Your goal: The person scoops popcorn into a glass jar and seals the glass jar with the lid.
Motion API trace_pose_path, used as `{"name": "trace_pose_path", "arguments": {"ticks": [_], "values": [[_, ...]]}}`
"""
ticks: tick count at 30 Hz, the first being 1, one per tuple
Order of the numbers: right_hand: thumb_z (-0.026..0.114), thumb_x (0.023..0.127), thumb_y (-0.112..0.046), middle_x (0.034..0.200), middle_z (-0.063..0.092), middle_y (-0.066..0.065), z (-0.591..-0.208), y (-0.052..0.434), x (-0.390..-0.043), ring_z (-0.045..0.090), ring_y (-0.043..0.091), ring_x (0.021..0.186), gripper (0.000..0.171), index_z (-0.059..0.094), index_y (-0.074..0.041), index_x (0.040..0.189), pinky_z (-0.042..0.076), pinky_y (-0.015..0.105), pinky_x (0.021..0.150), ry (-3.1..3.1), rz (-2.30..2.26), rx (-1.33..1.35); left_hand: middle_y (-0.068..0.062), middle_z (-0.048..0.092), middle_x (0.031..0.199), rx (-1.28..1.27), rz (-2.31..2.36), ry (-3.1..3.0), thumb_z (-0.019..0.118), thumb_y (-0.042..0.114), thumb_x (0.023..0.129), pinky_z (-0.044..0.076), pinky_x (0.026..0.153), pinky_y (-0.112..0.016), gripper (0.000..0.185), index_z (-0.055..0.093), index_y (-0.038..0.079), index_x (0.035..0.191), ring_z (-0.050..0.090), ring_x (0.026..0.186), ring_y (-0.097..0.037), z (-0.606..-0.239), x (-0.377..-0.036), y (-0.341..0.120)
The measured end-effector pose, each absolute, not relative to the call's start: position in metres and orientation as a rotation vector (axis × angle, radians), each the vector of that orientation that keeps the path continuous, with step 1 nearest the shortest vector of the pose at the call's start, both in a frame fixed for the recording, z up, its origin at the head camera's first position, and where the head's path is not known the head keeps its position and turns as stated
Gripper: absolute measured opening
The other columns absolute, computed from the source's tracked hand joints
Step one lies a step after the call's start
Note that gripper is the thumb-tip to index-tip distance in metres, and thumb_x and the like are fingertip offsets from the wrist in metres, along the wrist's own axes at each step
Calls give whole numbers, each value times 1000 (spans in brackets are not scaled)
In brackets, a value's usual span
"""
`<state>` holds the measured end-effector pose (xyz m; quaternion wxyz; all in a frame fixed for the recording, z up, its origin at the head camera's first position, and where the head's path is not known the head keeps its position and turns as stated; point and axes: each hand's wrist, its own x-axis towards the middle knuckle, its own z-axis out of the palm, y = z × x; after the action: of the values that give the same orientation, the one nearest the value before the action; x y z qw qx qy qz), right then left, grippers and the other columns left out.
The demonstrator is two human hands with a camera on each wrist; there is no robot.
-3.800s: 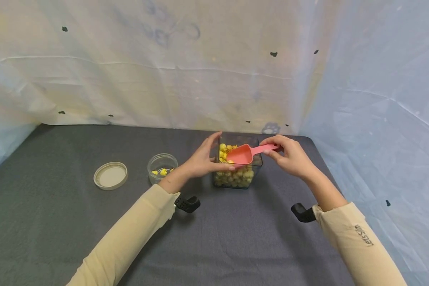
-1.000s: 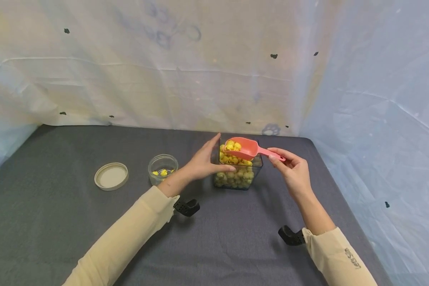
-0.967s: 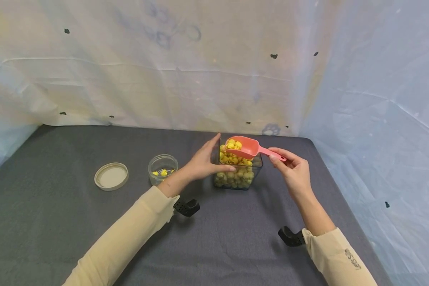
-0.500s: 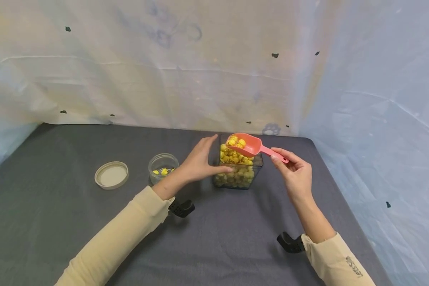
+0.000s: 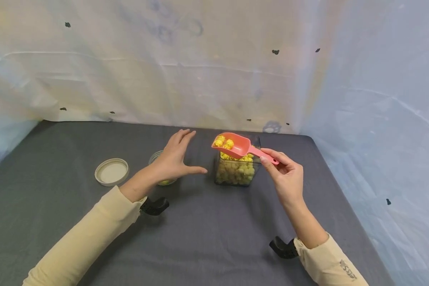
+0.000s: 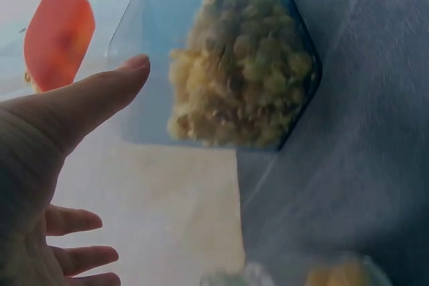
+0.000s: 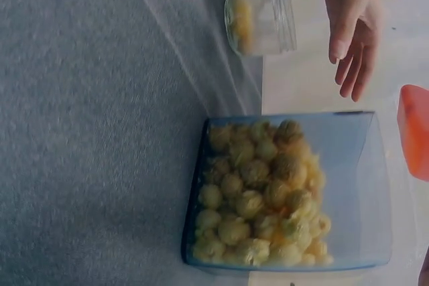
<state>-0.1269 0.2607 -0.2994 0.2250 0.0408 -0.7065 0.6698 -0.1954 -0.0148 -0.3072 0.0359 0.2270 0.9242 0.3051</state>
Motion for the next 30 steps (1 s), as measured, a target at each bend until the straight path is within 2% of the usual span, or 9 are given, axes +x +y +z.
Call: {"name": "trace_pose_path", "arguments": {"ticks": [10,15,21,30], "values": [[68,83,10,86,68,1,-301,249,-119,55,8,66,22,68,14,104,50,15,63,-2008,1834,198,-18,10,159,662,879,2873,80,47,74,5,118,-54,106,21,5,152,1,148,-36,-316,-182,-52],[68,82,10,88,69,3,-302,242,-118,58,8,67,23,68,14,105,52,15,64,-2017,1816,232,-17,10,159,602,928,2844,80,45,75,14,115,-59,104,21,8,153,3,147,-37,-322,-178,-66],[69,81,11,94,72,2,-308,232,-115,59,7,68,24,68,13,105,49,14,60,-2006,1758,278,-20,14,157,582,984,2779,79,44,77,29,107,-61,103,20,9,153,17,144,-41,-333,-181,-78],[69,80,11,97,73,1,-318,217,-114,63,4,71,24,70,12,104,49,13,59,-1937,1765,323,-22,29,151,600,1076,2759,80,41,76,32,107,-57,102,23,4,152,31,139,-40,-343,-184,-90]]}}
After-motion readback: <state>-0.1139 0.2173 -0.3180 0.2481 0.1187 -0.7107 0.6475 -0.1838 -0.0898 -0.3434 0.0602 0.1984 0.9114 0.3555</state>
